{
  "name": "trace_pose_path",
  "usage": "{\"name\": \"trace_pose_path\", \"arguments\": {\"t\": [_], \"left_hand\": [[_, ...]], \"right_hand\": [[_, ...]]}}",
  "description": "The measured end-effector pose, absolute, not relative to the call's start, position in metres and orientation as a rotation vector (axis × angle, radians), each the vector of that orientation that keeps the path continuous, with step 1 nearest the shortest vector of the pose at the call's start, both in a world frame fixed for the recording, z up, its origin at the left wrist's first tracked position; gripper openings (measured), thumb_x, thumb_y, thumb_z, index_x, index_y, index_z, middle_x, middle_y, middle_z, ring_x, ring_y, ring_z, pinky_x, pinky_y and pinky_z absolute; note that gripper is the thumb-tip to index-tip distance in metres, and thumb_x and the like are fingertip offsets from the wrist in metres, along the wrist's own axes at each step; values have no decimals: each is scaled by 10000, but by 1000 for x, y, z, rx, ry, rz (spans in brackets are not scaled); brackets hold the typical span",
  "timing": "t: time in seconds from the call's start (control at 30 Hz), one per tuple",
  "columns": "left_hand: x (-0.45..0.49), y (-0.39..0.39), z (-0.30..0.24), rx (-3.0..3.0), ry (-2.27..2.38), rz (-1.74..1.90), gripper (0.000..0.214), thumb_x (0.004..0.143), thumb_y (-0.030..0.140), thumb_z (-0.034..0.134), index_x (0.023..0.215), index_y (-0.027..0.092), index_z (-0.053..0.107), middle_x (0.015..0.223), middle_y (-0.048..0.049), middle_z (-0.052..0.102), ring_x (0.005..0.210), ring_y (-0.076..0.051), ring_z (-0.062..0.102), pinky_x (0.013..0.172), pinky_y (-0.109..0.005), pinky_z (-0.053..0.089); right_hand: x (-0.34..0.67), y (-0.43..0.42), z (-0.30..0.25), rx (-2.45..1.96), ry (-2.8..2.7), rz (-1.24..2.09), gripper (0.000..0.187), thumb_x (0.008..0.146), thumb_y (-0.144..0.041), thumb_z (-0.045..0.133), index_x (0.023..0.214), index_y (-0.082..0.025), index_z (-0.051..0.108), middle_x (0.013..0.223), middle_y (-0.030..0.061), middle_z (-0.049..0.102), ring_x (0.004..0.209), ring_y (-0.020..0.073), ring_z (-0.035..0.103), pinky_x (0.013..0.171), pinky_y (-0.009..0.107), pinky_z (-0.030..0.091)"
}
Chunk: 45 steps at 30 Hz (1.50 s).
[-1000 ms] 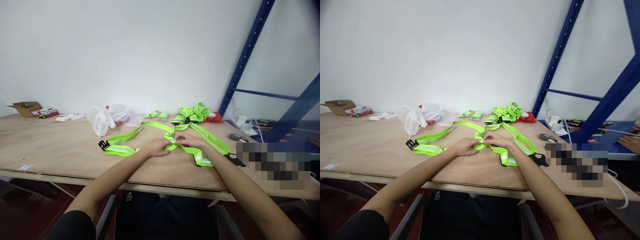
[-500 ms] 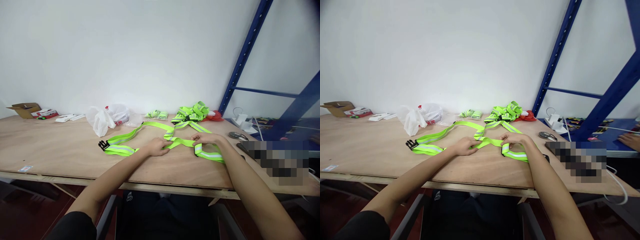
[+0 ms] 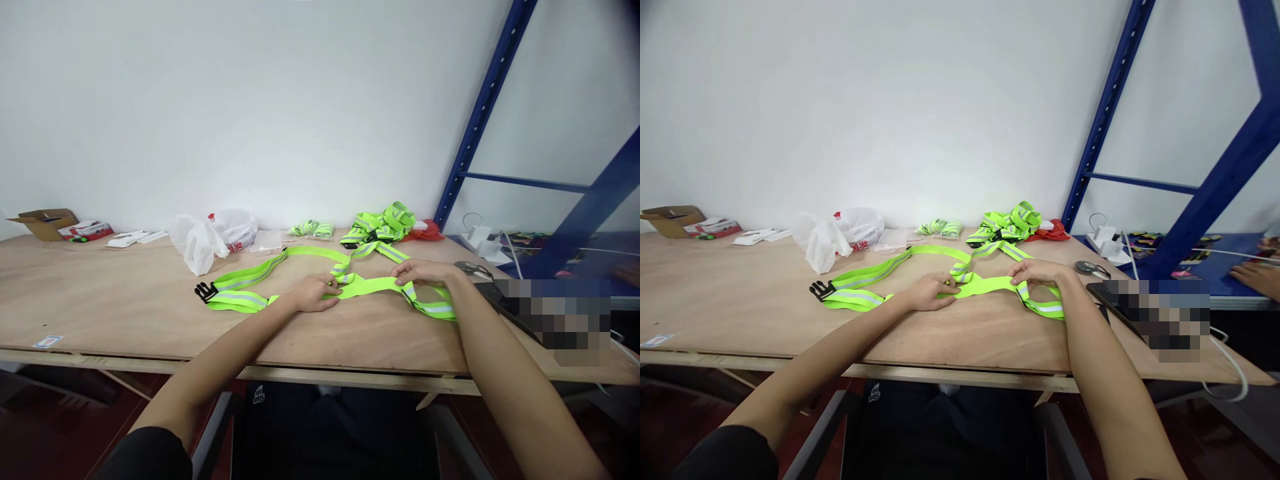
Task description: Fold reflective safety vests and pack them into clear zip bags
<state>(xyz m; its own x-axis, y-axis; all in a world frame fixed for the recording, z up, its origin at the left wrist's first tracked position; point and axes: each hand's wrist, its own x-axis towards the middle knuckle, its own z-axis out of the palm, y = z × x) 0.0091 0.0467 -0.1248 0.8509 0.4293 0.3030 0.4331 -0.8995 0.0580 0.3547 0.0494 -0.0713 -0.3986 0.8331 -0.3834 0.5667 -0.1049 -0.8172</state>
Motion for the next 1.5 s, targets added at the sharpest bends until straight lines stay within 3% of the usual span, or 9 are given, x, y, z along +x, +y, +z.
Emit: {"name": "trace_pose_path", "arguments": {"t": [0.27,0.5,0.63,0.83,0.93,1.03,1.23,1.4,1.5], "left_hand": [[9,44,-120,-3059,-563,-505,253,921,365,580,1052,244,758,1112,-63,683,1023,-225,644,948,-343,473],[16,32,-119,-3014,-433,-389,209,931,324,557,912,211,733,1196,-64,686,1044,-233,645,969,-350,468],[18,28,-117,-3026,-413,-380,189,935,277,548,868,205,709,1215,-61,699,1061,-227,651,922,-340,491],[31,13,-107,-2889,-520,-246,217,967,285,493,865,190,659,913,-69,710,902,-218,655,831,-342,499],[38,0,-104,-2824,-585,-185,230,980,292,464,898,185,650,917,-71,703,878,-226,650,801,-353,503],[42,-15,-104,-2792,-714,-164,268,1002,302,421,932,174,646,933,-85,704,888,-241,646,790,-368,509],[42,-53,-107,-2815,-1026,-143,360,1009,374,405,1170,131,617,1241,-152,658,1089,-307,620,1000,-522,457],[37,-67,-108,-2880,-1211,-218,435,1039,410,339,1378,206,519,1518,-139,473,1419,-372,381,1133,-749,171],[33,-64,-108,-2853,-1236,-239,460,1009,484,403,1368,238,552,1661,-138,201,1509,-456,137,1118,-785,94]], "right_hand": [[356,54,-76,-1771,-1995,1400,361,507,-397,858,753,-206,678,633,-13,553,545,114,472,500,256,407],[348,64,-83,-2080,-2139,810,363,508,-379,877,604,-217,567,508,10,521,488,161,472,482,311,336],[341,61,-77,-2225,-2208,536,360,637,-482,800,609,-214,563,576,52,597,534,197,535,519,328,356],[300,46,-59,-1946,-2221,47,268,845,-462,587,800,-204,645,854,69,723,747,212,630,587,287,367],[267,39,-61,-1625,-2290,158,299,877,-488,563,843,-208,662,870,57,738,760,198,638,609,269,394],[245,36,-72,-1300,-2490,413,209,823,-379,635,904,-194,690,870,53,741,761,196,645,650,262,447],[242,40,-91,-1052,-2611,543,372,699,-71,569,1035,-176,690,1067,70,735,942,223,659,818,291,491],[245,41,-92,-1049,-2649,542,440,644,26,480,990,-170,669,1005,64,726,905,211,651,768,268,469],[245,39,-91,-1091,-2655,484,343,707,-8,495,957,-166,668,952,64,722,834,201,638,712,258,438]]}}
